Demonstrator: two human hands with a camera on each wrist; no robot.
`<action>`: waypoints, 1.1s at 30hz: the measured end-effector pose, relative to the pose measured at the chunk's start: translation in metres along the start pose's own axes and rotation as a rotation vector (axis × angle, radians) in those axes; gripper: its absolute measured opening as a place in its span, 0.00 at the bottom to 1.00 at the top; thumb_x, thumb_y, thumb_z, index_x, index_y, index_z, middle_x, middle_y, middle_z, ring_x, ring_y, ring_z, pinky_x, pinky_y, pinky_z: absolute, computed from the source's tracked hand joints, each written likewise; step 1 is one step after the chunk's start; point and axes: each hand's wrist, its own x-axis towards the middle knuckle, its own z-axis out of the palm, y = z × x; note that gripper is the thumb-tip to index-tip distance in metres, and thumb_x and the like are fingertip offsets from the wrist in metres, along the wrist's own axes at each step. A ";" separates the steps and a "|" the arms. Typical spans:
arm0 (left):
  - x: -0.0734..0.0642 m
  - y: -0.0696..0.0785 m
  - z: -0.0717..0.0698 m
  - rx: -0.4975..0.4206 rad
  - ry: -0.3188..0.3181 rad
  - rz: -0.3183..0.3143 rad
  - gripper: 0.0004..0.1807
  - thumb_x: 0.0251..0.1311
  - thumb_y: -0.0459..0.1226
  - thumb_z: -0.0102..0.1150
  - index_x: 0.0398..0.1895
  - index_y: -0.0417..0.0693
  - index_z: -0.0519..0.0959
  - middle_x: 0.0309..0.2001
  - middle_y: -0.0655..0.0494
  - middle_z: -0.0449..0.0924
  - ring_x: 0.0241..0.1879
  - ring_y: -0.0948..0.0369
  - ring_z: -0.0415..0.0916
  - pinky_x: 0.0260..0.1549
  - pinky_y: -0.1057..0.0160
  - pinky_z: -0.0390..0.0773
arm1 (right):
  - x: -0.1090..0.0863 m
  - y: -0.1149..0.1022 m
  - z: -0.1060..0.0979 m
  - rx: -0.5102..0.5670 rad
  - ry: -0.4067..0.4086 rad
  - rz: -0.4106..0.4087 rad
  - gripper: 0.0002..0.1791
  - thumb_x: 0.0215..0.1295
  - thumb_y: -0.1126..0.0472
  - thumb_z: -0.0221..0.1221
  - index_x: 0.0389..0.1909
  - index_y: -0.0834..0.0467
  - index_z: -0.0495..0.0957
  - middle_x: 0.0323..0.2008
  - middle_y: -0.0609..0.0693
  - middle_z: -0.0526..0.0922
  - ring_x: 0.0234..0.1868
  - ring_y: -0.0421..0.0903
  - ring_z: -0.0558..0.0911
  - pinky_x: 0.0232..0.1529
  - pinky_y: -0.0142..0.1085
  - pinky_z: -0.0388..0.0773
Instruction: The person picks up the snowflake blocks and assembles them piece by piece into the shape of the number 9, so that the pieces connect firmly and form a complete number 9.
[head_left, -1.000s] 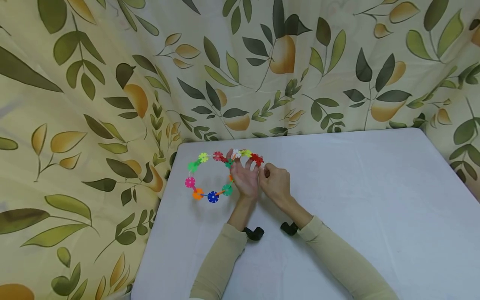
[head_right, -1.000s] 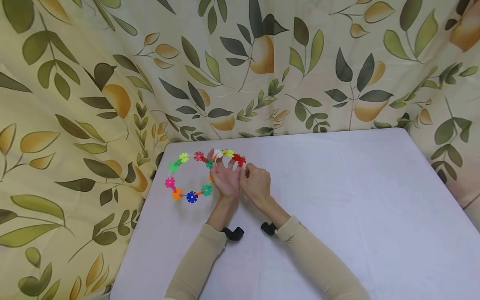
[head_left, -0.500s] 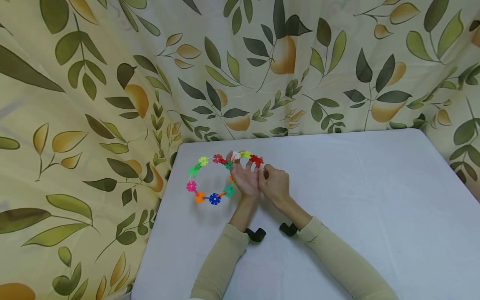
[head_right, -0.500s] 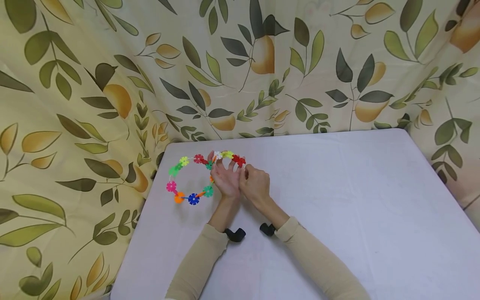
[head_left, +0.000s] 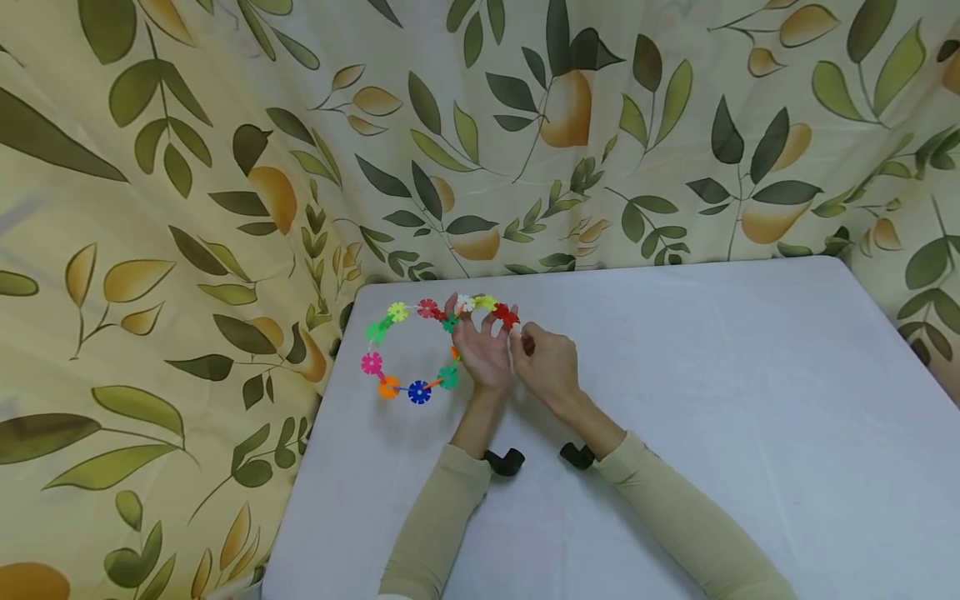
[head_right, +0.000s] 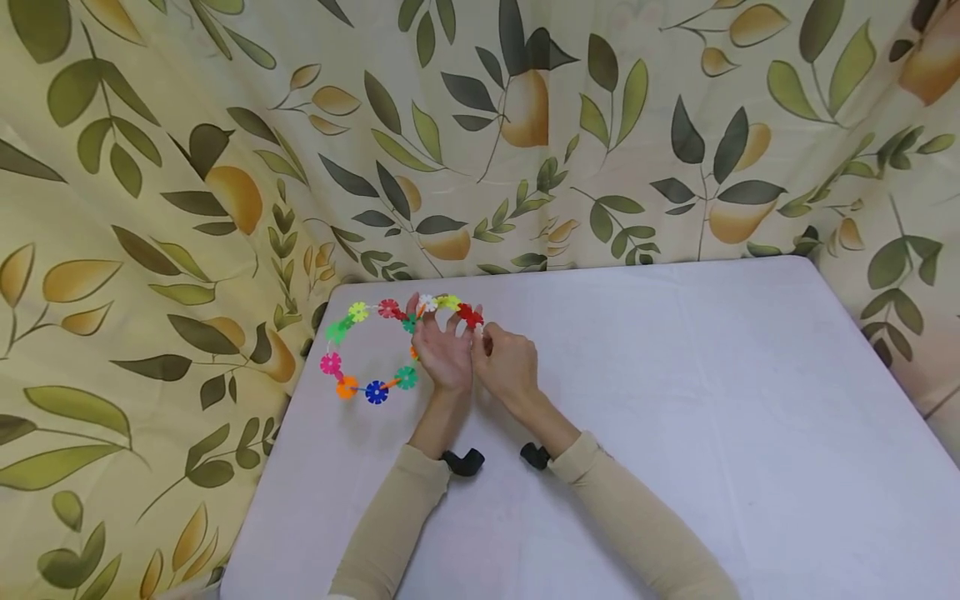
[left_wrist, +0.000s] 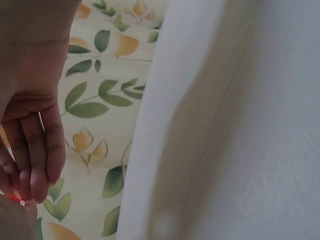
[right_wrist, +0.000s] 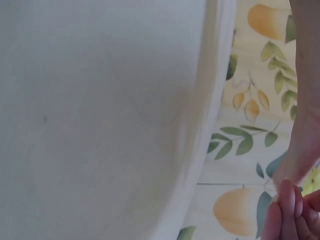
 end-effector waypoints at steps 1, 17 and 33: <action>0.000 0.000 0.000 -0.004 0.000 0.002 0.31 0.72 0.49 0.30 0.78 0.61 0.54 0.65 0.51 0.61 0.56 0.48 0.66 0.64 0.33 0.72 | 0.000 -0.001 0.000 -0.003 0.002 0.004 0.13 0.68 0.61 0.63 0.23 0.59 0.79 0.16 0.50 0.80 0.16 0.44 0.75 0.18 0.37 0.70; -0.003 -0.001 0.005 -0.005 0.011 0.053 0.29 0.71 0.47 0.32 0.75 0.64 0.58 0.70 0.38 0.56 0.56 0.49 0.67 0.65 0.34 0.71 | 0.001 -0.009 0.004 -0.004 0.063 0.044 0.14 0.67 0.61 0.62 0.21 0.59 0.79 0.16 0.51 0.81 0.15 0.47 0.78 0.17 0.39 0.74; -0.009 -0.002 0.012 0.016 0.058 0.056 0.28 0.71 0.48 0.32 0.74 0.65 0.57 0.69 0.44 0.58 0.63 0.45 0.60 0.67 0.35 0.68 | -0.005 -0.003 0.014 0.038 0.073 0.017 0.13 0.66 0.64 0.63 0.21 0.61 0.78 0.15 0.53 0.79 0.14 0.47 0.76 0.16 0.39 0.71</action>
